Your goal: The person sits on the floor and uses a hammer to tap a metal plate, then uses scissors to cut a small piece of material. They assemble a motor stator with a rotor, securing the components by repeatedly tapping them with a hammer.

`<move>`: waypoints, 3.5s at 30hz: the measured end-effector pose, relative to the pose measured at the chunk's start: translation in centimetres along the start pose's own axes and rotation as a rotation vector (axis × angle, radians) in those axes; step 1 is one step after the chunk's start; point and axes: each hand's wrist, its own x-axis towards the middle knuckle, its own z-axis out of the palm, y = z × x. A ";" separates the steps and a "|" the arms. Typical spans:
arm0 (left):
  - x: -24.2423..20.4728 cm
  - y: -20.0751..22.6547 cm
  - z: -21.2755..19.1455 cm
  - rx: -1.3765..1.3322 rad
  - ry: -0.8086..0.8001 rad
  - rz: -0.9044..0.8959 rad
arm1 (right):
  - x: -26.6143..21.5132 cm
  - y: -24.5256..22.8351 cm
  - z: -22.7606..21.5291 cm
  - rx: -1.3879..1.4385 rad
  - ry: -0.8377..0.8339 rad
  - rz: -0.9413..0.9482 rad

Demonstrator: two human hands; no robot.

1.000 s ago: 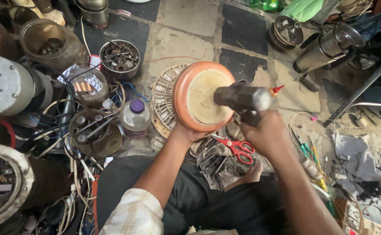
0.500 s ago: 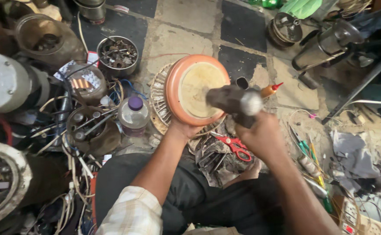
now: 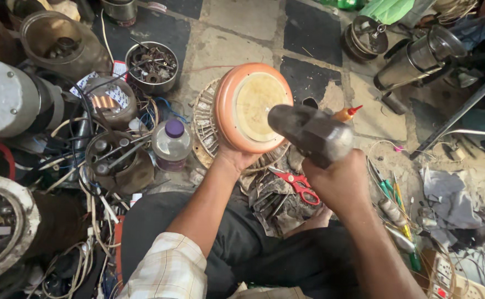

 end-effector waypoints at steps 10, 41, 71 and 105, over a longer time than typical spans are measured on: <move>0.7 0.5 -1.0 0.111 -0.092 0.037 | 0.1 5.9 3.6 0.477 -0.124 0.282; -1.0 -0.8 1.8 -0.012 -0.230 -0.146 | -2.0 5.1 3.1 0.913 0.062 0.382; -0.8 -0.7 1.1 0.187 -0.203 -0.121 | 0.7 5.0 1.8 0.326 0.021 0.020; 0.2 -1.1 2.3 -0.037 -0.187 -0.167 | 2.3 5.1 2.9 -0.113 -0.018 -0.062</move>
